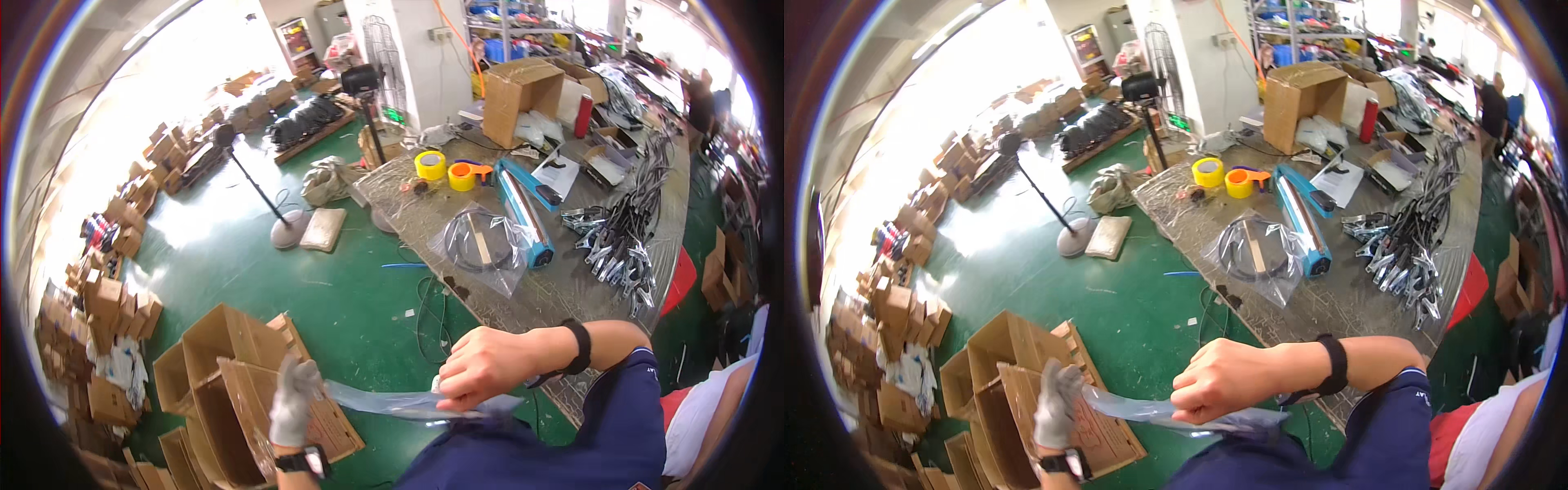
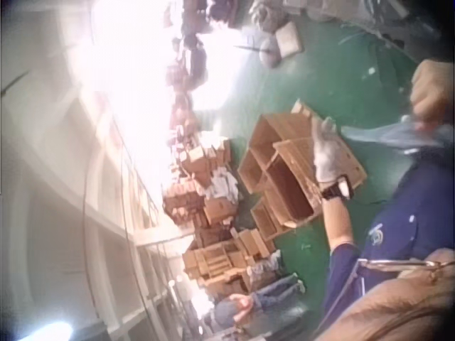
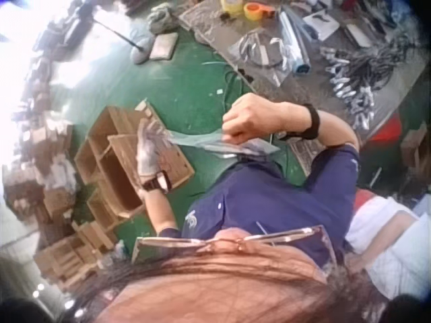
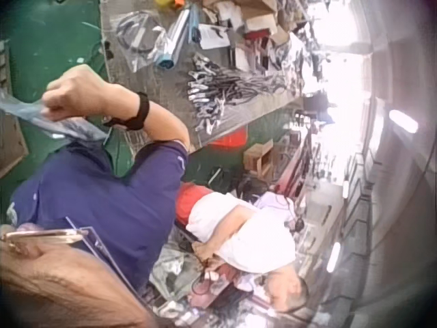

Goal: Packaging bunches of black cables into plastic bags and sealing them with a heat sealer.

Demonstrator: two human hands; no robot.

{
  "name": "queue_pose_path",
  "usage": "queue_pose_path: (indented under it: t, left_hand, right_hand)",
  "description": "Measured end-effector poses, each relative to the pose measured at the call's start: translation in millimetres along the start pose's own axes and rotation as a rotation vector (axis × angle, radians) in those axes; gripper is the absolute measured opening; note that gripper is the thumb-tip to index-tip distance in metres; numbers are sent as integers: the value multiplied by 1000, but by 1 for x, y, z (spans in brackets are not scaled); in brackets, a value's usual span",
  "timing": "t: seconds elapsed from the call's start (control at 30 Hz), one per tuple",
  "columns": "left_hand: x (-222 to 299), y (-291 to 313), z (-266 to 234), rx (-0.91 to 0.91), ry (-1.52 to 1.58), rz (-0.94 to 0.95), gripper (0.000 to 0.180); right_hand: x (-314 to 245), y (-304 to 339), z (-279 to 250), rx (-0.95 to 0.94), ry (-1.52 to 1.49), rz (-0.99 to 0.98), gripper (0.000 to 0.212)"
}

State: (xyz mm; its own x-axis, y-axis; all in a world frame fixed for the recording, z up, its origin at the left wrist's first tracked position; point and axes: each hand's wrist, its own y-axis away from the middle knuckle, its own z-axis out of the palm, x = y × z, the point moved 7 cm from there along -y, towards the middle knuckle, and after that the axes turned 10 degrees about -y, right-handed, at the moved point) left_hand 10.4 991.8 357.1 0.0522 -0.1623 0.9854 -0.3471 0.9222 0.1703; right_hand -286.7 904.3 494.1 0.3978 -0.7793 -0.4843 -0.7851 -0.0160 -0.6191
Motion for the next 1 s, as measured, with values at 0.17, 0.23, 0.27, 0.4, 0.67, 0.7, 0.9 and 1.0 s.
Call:
queue_pose_path:
  t: [0.17, 0.23, 0.27, 0.4, 0.67, 0.7, 0.9, 1.0]
  left_hand:
    - [-36, -61, 122, -797, -138, 161, 116]
    - [-35, -102, 160, -791, 9, -62, 100]
    - [-35, -131, 170, -820, 11, -62, 100]
    - [-15, -242, 211, -816, 259, -42, 55]
    - [62, -395, 249, -428, 293, 171, 40]
    - [83, -412, 259, -484, 430, 88, 34]
    - [161, -494, 369, -667, -381, 174, 23]
    - [67, -522, 474, -929, -570, 239, 23]
  right_hand:
    - [30, -39, -76, 8, 116, 206, 35]
    - [45, -41, -107, 41, 187, 284, 33]
    - [49, -39, -122, 50, 204, 305, 33]
    - [73, -21, -175, 182, 426, 476, 32]
    - [125, 0, -209, 250, 793, 652, 31]
    - [131, 4, -209, 300, 774, 707, 29]
    - [206, 93, -189, 821, 337, 1111, 13]
    - [252, 214, -149, 1191, 31, 1410, 16]
